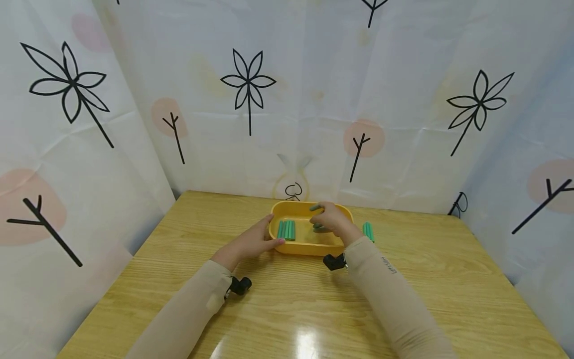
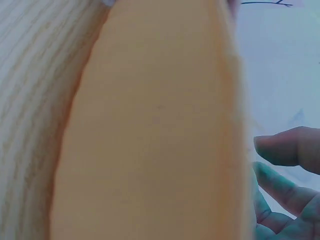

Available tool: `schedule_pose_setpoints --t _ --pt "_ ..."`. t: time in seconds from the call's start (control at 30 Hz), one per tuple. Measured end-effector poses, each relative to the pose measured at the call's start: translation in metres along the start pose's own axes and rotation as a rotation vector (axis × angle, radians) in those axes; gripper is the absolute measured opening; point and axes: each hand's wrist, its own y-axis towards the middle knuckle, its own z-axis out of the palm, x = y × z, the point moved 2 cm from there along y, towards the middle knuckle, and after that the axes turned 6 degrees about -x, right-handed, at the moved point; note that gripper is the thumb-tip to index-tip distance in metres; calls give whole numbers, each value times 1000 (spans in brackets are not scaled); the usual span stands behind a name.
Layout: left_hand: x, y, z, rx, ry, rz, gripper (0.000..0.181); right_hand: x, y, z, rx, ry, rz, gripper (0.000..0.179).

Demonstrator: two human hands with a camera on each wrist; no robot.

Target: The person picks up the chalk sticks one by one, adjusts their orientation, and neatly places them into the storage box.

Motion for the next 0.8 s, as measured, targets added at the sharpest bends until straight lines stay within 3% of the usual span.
schedule_pose_setpoints --t 0.43,0.8 --pt "1 0 0 3 12 12 105 22 -20 -24 -5 -39 -77 45" --pt "0 -1 0 4 2 -1 105 23 -29 -52 -44 -132 -113 45"
